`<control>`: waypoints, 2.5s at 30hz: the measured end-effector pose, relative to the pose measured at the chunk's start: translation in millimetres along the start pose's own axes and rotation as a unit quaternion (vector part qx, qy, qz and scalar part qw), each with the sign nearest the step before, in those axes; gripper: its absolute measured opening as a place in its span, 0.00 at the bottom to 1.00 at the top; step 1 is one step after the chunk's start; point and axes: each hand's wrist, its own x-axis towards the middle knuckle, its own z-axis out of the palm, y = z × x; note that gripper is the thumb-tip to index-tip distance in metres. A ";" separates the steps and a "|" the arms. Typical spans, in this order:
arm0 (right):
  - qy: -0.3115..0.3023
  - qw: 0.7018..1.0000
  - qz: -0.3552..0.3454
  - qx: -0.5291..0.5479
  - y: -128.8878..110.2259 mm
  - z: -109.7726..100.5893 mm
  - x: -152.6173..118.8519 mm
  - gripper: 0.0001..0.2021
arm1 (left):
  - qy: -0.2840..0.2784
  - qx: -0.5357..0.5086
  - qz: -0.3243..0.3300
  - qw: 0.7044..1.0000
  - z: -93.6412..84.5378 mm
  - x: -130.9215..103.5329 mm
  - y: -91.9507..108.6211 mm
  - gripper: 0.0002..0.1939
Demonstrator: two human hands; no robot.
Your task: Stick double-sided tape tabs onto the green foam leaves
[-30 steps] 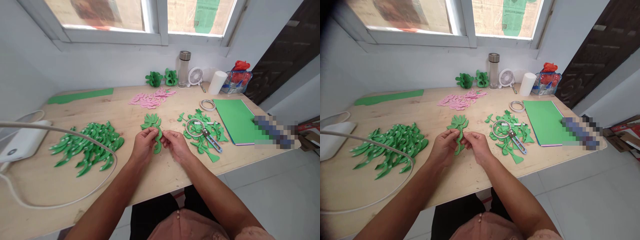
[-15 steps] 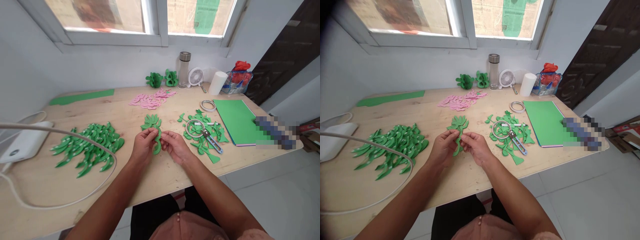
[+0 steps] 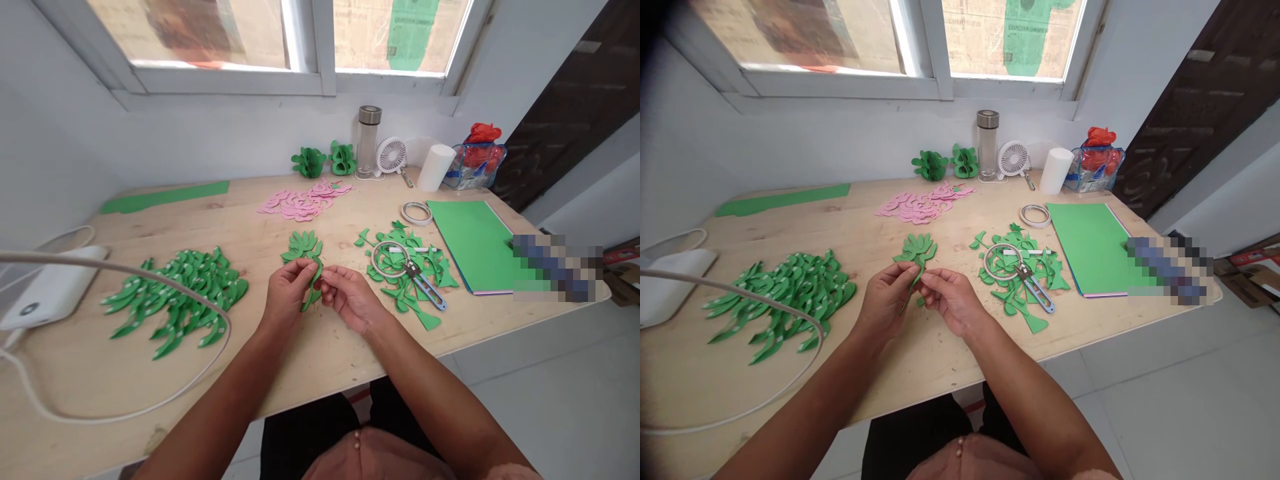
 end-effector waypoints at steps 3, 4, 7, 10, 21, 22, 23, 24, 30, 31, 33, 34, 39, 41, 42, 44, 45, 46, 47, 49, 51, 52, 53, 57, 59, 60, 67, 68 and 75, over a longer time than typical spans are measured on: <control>0.000 1.000 -0.001 0.000 0.0 0.0 -0.3 0.11 | 0.005 0.015 0.016 1.000 -1.3 1.3 -3.3 0.09; -0.001 1.000 -0.002 0.000 0.1 0.0 -0.3 0.11 | 0.006 0.017 0.020 1.000 -1.6 1.6 -4.1 0.09; 0.000 1.000 -0.004 0.004 0.5 0.1 -0.2 0.11 | 0.008 0.017 0.028 0.999 -1.2 1.6 -4.9 0.11; 0.004 1.000 -0.006 0.006 0.6 0.4 -0.1 0.11 | 0.010 0.019 0.039 0.999 0.4 0.7 -3.7 0.14; 0.015 1.000 -0.022 -0.003 1.2 2.4 0.2 0.13 | 0.008 0.043 0.049 0.998 4.2 -3.0 0.4 0.13; 0.015 1.000 -0.024 -0.002 1.1 2.6 0.1 0.13 | 0.010 0.050 0.054 0.997 4.6 -3.6 1.0 0.13; 0.015 1.000 -0.024 -0.002 1.0 2.9 0.0 0.13 | 0.014 0.058 0.061 0.996 5.0 -4.2 1.6 0.13; 0.015 1.000 -0.023 -0.002 0.7 3.2 -0.2 0.12 | 0.018 0.066 0.068 0.995 5.3 -4.7 2.1 0.12; 0.027 0.999 -0.024 -0.014 -0.3 3.5 0.2 0.10 | 0.033 0.072 0.059 0.995 5.2 -4.8 4.7 0.13; 0.035 0.999 -0.028 -0.020 0.0 3.2 0.7 0.09 | 0.031 0.074 0.048 0.996 5.0 -4.6 4.9 0.12; 0.053 0.997 -0.040 -0.037 0.7 2.4 2.1 0.08 | 0.024 0.077 0.025 0.996 4.5 -4.2 5.4 0.10; 0.063 0.996 -0.047 -0.047 0.9 2.1 2.8 0.07 | 0.021 0.076 0.017 0.997 4.4 -3.9 5.7 0.09; 0.090 0.987 -0.073 -0.113 -0.2 1.8 4.9 0.05 | 0.009 0.065 -0.011 0.998 4.5 -2.6 8.6 0.09; 0.098 0.982 -0.082 -0.137 -1.4 2.3 5.0 0.05 | 0.004 0.066 -0.026 0.997 4.6 -2.4 9.8 0.10; 0.102 0.980 -0.086 -0.147 -2.0 2.6 5.0 0.05 | 0.002 0.068 -0.031 0.997 4.6 -2.4 10.2 0.10; 0.105 0.976 -0.095 -0.166 -2.8 3.0 5.1 0.04 | -0.001 0.072 -0.038 0.997 4.2 -2.3 10.4 0.11; 0.105 0.973 -0.100 -0.177 -3.1 3.0 5.3 0.03 | -0.003 0.074 -0.040 0.996 3.8 -2.2 10.2 0.11; 0.103 0.971 -0.106 -0.189 -3.1 2.8 5.6 0.03 | -0.006 0.073 -0.041 0.996 3.2 -2.0 9.8 0.11; 0.101 0.967 -0.112 -0.203 -3.1 2.5 5.9 0.03 | -0.009 0.073 -0.042 0.996 2.5 -1.8 9.4 0.11; 0.096 0.960 -0.125 -0.232 -3.0 0.9 6.5 0.02 | -0.013 0.074 -0.042 0.996 0.6 -1.1 8.5 0.11; 0.092 0.951 -0.133 -0.263 -3.6 -2.0 6.9 0.02 | -0.014 0.082 -0.037 0.996 -1.2 -0.4 8.2 0.10; 0.090 0.946 -0.133 -0.280 -4.4 -3.9 6.8 0.02 | -0.015 0.089 -0.033 0.995 -1.8 -0.1 8.4 0.10; 0.088 0.941 -0.132 -0.300 -5.4 -6.0 6.6 0.02 | -0.018 0.097 -0.028 0.995 -2.2 0.1 8.8 0.09; 0.073 0.903 -0.126 -0.404 -12.4 -14.5 3.2 0.02 | -0.039 0.117 -0.015 0.992 -1.0 -0.2 11.4 0.08; 0.058 0.881 -0.131 -0.452 -17.0 -17.4 -0.5 0.03 | -0.052 0.118 -0.017 0.991 0.7 -1.2 12.1 0.08; 0.052 0.870 -0.138 -0.470 -20.0 -18.9 -3.1 0.04 | -0.056 0.118 -0.019 0.991 1.5 -1.7 12.1 0.08; 0.158 0.804 -0.235 -0.523 -63.7 -53.1 -37.5 0.08 | -0.044 0.116 -0.025 0.992 3.6 -3.2 9.4 0.09; 0.192 0.792 -0.245 -0.525 -72.0 -61.9 -43.4 0.08 | -0.045 0.112 -0.028 0.992 3.7 -3.4 9.4 0.09; 0.298 0.633 -0.211 -0.683 -102.1 -107.1 -65.9 0.07 | -0.056 0.108 -0.052 0.991 5.0 -5.4 10.0 0.10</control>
